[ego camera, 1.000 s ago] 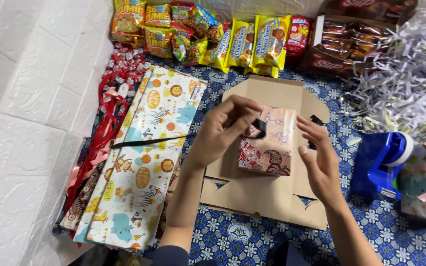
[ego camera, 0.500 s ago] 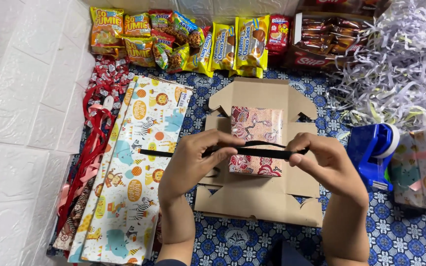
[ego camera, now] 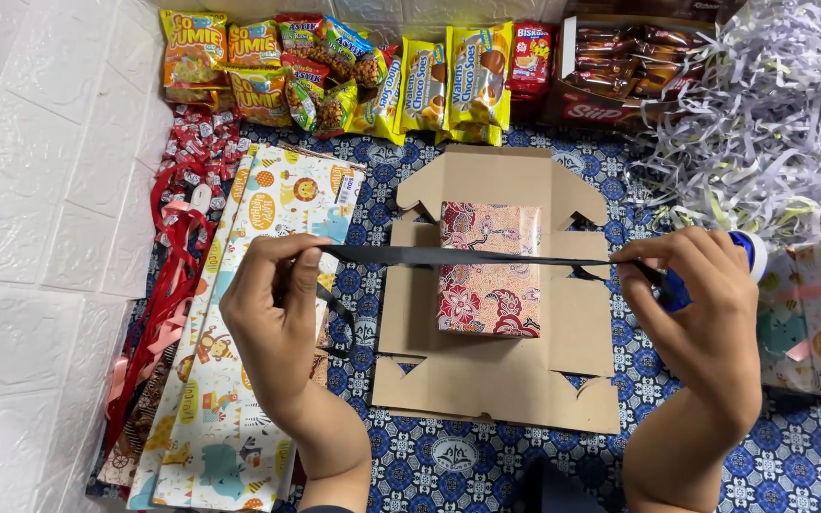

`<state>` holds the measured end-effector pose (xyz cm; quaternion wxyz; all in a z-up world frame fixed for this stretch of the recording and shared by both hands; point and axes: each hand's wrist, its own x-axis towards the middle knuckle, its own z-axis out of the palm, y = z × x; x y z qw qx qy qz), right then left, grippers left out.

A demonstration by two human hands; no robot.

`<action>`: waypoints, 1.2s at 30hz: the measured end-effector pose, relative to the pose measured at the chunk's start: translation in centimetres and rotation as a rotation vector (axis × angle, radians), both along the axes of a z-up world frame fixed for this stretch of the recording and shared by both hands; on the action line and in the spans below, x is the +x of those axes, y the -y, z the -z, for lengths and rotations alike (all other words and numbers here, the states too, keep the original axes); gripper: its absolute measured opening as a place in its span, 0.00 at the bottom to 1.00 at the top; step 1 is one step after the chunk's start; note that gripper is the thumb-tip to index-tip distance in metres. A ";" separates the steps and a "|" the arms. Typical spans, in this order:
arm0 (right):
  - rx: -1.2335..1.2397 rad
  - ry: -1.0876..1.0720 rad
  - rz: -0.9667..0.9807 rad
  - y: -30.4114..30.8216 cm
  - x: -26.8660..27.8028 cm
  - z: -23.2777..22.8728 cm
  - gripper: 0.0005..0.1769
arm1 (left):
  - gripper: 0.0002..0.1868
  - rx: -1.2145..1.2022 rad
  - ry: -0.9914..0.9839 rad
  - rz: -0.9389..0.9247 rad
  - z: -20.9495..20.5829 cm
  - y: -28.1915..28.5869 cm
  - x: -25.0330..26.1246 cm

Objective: Folding wrapping paper and tying a decorative ribbon around a gift box

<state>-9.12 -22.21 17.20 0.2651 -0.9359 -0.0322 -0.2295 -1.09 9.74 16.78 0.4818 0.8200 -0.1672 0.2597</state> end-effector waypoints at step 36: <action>0.452 -0.018 -0.113 6.2 -1.9 1.6 0.05 | 0.11 0.005 -0.073 0.073 0.0 0.8 1.5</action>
